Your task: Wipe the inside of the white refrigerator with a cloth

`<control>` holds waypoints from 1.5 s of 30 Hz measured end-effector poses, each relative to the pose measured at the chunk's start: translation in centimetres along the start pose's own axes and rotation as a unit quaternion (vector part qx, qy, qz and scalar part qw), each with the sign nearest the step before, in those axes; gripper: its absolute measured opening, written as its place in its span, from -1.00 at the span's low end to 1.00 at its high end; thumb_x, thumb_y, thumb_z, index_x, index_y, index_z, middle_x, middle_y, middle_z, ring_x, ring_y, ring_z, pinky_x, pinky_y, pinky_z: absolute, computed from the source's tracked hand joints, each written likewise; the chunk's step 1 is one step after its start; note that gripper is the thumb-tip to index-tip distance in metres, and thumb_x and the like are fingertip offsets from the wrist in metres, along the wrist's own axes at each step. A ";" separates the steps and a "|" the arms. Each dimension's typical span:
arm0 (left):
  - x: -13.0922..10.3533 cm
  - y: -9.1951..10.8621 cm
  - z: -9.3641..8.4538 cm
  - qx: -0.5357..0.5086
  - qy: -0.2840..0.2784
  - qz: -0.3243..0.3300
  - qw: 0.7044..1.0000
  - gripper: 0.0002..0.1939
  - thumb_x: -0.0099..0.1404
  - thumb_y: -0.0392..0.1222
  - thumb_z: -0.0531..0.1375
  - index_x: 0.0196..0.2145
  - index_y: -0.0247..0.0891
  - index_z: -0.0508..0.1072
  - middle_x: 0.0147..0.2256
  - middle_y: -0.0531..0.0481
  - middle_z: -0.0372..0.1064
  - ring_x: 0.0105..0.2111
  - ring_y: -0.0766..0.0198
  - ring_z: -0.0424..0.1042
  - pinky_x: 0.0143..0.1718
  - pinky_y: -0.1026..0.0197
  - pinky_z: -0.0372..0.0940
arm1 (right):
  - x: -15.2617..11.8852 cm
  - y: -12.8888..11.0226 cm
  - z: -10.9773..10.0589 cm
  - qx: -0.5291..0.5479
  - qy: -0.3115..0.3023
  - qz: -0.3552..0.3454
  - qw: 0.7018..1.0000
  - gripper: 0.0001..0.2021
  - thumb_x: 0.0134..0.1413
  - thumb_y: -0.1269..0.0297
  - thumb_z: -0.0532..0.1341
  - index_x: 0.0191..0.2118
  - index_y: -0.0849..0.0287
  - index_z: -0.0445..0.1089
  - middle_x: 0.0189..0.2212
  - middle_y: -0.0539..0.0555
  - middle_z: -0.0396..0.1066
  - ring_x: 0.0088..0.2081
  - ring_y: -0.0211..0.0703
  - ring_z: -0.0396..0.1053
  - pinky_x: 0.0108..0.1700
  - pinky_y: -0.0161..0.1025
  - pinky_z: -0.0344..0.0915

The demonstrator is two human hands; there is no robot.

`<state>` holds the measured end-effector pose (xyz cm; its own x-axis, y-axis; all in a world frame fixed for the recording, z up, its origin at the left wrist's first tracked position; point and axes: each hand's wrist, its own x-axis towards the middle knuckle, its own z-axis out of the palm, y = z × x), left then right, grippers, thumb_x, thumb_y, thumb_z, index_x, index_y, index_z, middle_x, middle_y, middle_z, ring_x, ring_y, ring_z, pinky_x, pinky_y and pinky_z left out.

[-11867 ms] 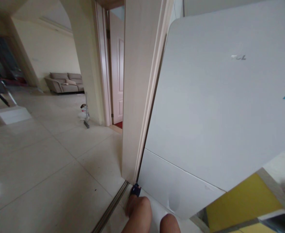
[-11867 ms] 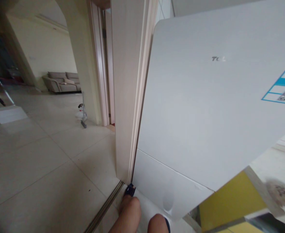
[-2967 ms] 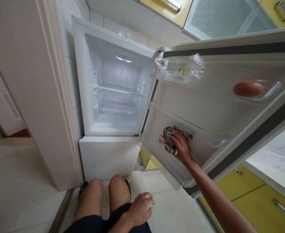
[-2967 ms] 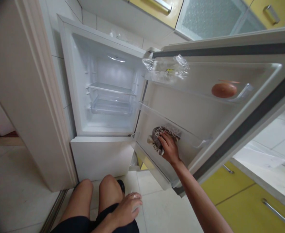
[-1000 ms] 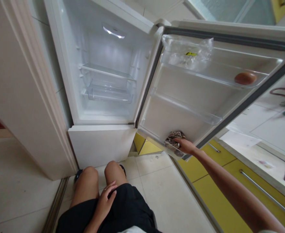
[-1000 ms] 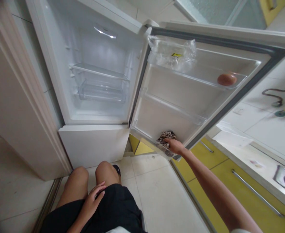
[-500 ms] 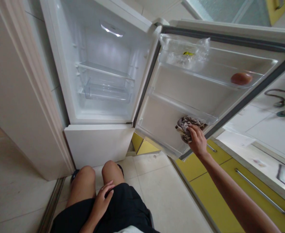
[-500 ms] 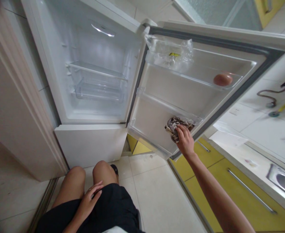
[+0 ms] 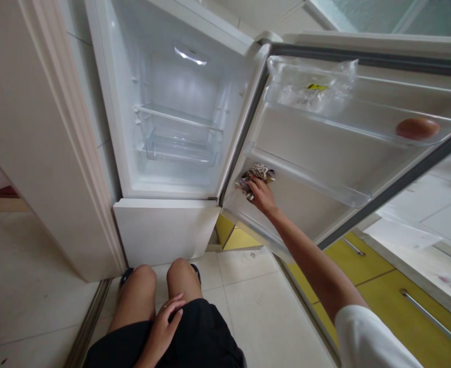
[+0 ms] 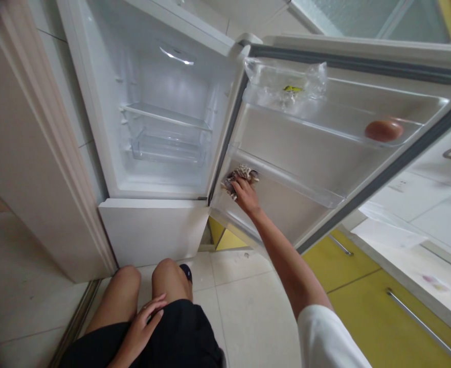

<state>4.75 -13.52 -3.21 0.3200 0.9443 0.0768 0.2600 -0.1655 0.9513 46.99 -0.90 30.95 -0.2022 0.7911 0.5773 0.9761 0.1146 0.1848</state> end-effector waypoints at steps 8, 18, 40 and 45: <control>-0.4 0.4 -0.2 -0.016 -0.015 -0.024 0.999 -0.37 0.26 0.46 0.12 -0.17 -0.10 0.69 0.09 -0.26 0.62 0.14 -0.13 0.59 0.29 -0.29 0.42 | 2.9 -4.5 3.6 0.033 -0.089 0.081 0.992 -0.45 0.17 0.54 0.17 0.30 0.30 0.32 0.45 0.32 0.21 0.37 0.17 0.28 0.36 0.08 0.28; -0.4 0.4 -0.4 -0.035 -0.029 -0.050 0.998 -0.39 0.21 0.41 0.16 -0.16 -0.14 0.69 0.14 -0.31 0.58 0.19 -0.19 0.54 0.33 -0.32 0.37 | 1.6 -4.9 3.5 0.069 -0.162 0.062 0.982 -0.49 0.02 0.57 0.23 0.13 0.18 0.47 0.15 0.25 0.55 0.16 0.14 0.49 0.19 -0.01 0.44; 1.3 -1.7 0.0 -0.030 -0.035 -0.057 0.997 -0.08 -0.04 0.71 0.12 -0.20 -0.17 0.72 0.13 -0.36 0.58 0.21 -0.29 0.51 0.37 -0.34 0.31 | -19.4 -0.7 -18.2 0.041 0.384 0.085 0.919 -0.51 0.16 0.33 0.34 0.22 0.09 0.46 0.17 0.22 0.54 0.21 0.17 0.50 0.28 0.25 0.39; 1.7 -2.9 -0.4 -0.019 -0.040 -0.066 0.997 -0.05 -0.08 0.74 0.11 -0.20 -0.15 0.73 0.12 -0.32 0.59 0.21 -0.28 0.52 0.37 -0.28 0.30 | -19.3 0.0 -19.7 0.075 0.453 0.147 0.876 -0.55 0.17 0.26 0.40 0.18 0.07 0.50 0.11 0.14 0.57 0.15 0.16 0.51 0.28 0.24 0.35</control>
<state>4.17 -11.34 -5.68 0.3583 0.9308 -0.0721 0.2710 -0.0298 0.9621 49.27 -28.06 35.49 0.1452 0.0049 0.9894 0.9825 0.1174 -0.1448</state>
